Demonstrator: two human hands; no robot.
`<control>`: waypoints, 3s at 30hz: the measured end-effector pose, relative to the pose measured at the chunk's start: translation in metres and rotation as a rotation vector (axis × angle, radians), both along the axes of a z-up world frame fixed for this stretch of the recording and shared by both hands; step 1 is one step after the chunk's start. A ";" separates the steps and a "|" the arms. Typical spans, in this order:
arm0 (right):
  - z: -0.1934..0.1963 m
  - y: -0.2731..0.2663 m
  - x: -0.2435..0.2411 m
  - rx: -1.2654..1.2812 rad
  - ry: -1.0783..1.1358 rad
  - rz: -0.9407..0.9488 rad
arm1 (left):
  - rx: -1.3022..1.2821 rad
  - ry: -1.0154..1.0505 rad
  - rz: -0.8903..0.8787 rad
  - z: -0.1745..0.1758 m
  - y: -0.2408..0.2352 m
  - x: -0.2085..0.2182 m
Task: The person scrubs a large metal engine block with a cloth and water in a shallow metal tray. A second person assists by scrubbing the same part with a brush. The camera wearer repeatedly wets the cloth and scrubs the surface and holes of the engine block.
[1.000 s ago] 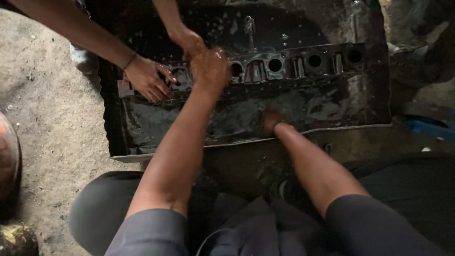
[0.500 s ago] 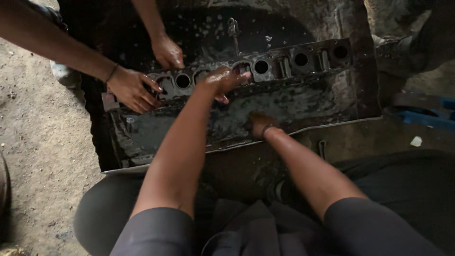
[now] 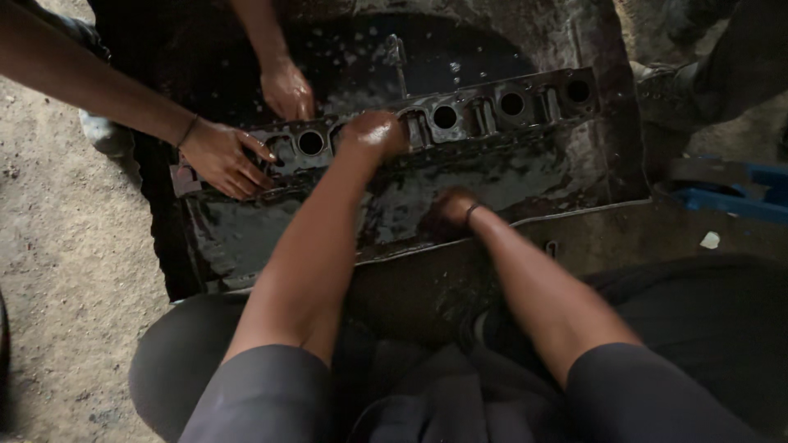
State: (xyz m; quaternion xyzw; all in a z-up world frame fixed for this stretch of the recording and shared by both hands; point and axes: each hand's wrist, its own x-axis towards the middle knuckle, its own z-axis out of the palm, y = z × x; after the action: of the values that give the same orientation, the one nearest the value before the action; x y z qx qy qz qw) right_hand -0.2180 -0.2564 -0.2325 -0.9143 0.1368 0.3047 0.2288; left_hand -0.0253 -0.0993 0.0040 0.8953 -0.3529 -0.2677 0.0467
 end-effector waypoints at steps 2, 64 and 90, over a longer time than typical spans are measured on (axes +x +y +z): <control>-0.001 -0.010 0.008 -0.114 0.015 -0.085 | -0.101 -0.149 0.142 -0.015 -0.002 -0.010; 0.022 0.019 -0.017 -0.264 -0.192 0.121 | 0.222 0.412 0.126 0.073 0.014 -0.011; 0.001 0.000 0.017 -0.251 0.014 0.182 | 0.110 0.413 0.199 0.065 0.014 -0.016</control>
State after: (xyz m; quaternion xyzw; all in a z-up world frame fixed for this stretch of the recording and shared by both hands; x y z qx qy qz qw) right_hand -0.2008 -0.2568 -0.2318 -0.9422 0.0922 0.3112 0.0830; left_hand -0.0415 -0.0849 0.0693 0.8531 -0.2306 -0.4582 0.0952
